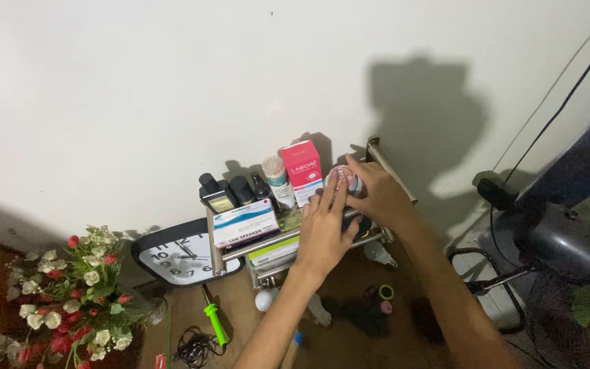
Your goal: The recorder organizes several personal care items, perfume bottles, and electronic components onto a small metal shelf on a desk.
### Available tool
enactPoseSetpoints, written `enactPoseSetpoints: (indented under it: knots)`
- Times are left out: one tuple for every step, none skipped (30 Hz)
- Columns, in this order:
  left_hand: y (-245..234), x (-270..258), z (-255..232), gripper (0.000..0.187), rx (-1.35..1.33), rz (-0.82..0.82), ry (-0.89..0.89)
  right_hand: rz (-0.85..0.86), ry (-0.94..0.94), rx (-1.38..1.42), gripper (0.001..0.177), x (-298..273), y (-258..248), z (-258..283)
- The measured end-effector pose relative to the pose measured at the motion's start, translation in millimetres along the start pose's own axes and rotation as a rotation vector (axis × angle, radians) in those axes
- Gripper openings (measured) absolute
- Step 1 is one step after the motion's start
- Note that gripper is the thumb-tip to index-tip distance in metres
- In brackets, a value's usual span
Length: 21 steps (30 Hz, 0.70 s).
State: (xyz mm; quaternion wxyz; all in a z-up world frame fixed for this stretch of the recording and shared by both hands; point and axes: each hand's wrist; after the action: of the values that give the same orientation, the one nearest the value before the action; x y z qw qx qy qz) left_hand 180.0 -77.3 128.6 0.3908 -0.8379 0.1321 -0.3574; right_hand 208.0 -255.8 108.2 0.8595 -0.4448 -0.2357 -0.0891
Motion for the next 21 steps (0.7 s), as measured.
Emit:
enactPoseSetpoints:
  knots:
    - [1, 0, 0, 0.091, -0.001, 0.000, -0.001, 0.001, 0.000, 0.000, 0.078, 0, -1, 1]
    - [2, -1, 1, 0.091, 0.000, -0.003, -0.002, 0.005, 0.016, 0.012, 0.079, 0, -1, 3]
    - [2, -1, 1, 0.091, 0.002, -0.008, -0.003, 0.009, 0.031, 0.024, 0.080, 1, -2, 5]
    - [4, -1, 3, 0.091, 0.001, -0.010, -0.003, 0.010, 0.029, 0.023, 0.080, 1, -1, 4]
    - [5, -2, 4, 0.091, 0.003, -0.009, -0.004, 0.028, 0.054, 0.033, 0.081, 1, 0, 4]
    - [6, -2, 5, 0.091, 0.004, -0.008, -0.004, 0.046, 0.078, 0.043, 0.082, 1, 0, 3]
    - [6, -2, 5, 0.091, 0.004, -0.010, -0.004, 0.046, 0.077, 0.043, 0.082, 2, 0, 2]
    - [6, -1, 4, 0.090, 0.002, -0.007, -0.011, 0.044, 0.074, 0.051, 0.082, 2, 0, 0]
    - [5, -2, 4, 0.090, -0.001, -0.003, -0.020, 0.044, 0.071, 0.059, 0.082, 1, 0, -1]
    - [6, -1, 5, 0.090, -0.002, -0.005, -0.021, 0.045, 0.070, 0.059, 0.082, 2, -2, 0]
    - [8, -1, 6, 0.090, 0.002, -0.018, -0.012, 0.031, 0.062, 0.083, 0.081, 3, -3, 1]
    - [9, -1, 7, 0.090, 0.007, -0.032, -0.003, 0.017, 0.055, 0.108, 0.080, 2, -3, 2]
    - [10, -3, 8, 0.090, 0.005, -0.030, -0.011, 0.026, 0.057, 0.110, 0.080, 1, -2, 1]
    - [12, -4, 10, 0.091, 0.004, -0.042, -0.001, 0.004, 0.034, 0.115, 0.080, 0, 0, 0]
    - [13, -5, 11, 0.092, 0.003, -0.056, 0.010, -0.019, 0.010, 0.119, 0.079, -1, 1, -2]
    - [12, -5, 11, 0.092, 0.000, -0.054, 0.003, -0.012, 0.012, 0.121, 0.079, 1, 3, -8]
    - [11, -5, 12, 0.092, 0.005, -0.044, 0.007, -0.025, -0.031, 0.109, 0.080, 2, 6, -14]
    - [10, -5, 12, 0.092, 0.011, -0.034, 0.011, -0.038, -0.074, 0.098, 0.082, 3, 10, -20]
    - [6, -14, 9, 0.092, 0.008, -0.026, -0.001, -0.027, -0.067, 0.104, 0.082, 0, 6, -13]
    - [1, -22, 6, 0.092, 0.020, -0.021, 0.023, -0.012, -0.062, 0.109, 0.080, -3, 2, -6]
    - [-4, -24, 4, 0.091, 0.033, -0.025, 0.056, -0.004, -0.066, 0.107, 0.079, 0, -4, -1]
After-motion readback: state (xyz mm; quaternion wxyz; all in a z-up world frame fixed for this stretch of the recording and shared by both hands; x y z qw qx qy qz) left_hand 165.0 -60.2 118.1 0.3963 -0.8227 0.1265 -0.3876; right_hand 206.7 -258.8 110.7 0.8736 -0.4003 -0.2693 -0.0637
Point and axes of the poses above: each hand's wrist, its own x-axis towards the middle knuckle, its own y-axis out of the palm, z = x × y, and after that the axes turned 4 degrees about -x, right-handed
